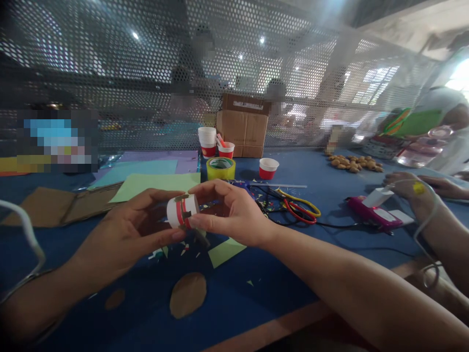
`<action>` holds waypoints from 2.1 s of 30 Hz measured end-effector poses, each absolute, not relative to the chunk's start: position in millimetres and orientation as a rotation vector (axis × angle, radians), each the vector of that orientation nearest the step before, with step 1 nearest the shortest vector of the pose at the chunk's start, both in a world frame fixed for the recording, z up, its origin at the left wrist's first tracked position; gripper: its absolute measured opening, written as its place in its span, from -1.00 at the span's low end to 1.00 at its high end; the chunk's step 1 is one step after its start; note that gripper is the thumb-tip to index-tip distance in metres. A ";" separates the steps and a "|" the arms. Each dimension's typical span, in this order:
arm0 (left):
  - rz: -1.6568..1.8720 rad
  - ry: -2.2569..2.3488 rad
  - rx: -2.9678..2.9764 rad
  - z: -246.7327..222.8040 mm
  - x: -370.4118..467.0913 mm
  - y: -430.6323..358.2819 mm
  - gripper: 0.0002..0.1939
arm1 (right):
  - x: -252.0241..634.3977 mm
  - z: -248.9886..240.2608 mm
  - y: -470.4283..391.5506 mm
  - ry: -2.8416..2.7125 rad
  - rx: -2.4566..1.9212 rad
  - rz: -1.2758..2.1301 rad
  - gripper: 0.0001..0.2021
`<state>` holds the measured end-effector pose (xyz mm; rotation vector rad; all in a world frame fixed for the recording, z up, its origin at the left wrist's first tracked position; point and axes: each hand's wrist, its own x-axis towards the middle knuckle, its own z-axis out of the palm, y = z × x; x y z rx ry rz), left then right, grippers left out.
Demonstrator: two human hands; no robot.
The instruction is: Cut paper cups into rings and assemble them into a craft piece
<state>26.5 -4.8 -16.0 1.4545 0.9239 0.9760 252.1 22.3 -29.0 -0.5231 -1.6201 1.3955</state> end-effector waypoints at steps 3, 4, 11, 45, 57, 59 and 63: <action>0.982 0.934 1.456 -16.1 26.8 -4.8 -0.42 | 251.9 -28.3 22.0 -1.639 -0.533 1.388 -0.52; 0.984 0.939 1.453 -16.3 26.9 -4.7 -0.42 | 251.8 -28.1 21.9 -1.645 -0.535 1.387 -0.52; 0.966 0.940 1.455 -19.4 25.8 -4.6 -0.41 | 250.9 -28.9 21.5 -1.661 -0.528 1.372 -0.52; 0.902 1.061 1.664 -14.6 21.9 -3.9 -0.59 | 249.0 -30.0 22.7 -1.793 -0.686 1.292 -0.53; 0.807 0.896 1.551 -21.9 13.2 8.8 -0.43 | 249.9 -30.4 21.9 -1.788 -0.664 1.320 -0.64; 0.807 0.874 1.550 -22.8 12.6 10.2 -0.42 | 250.1 -30.0 21.6 -1.794 -0.673 1.312 -0.65; 0.804 0.860 1.563 -23.4 11.8 11.6 -0.41 | 250.8 -28.6 20.5 -1.808 -0.691 1.278 -0.67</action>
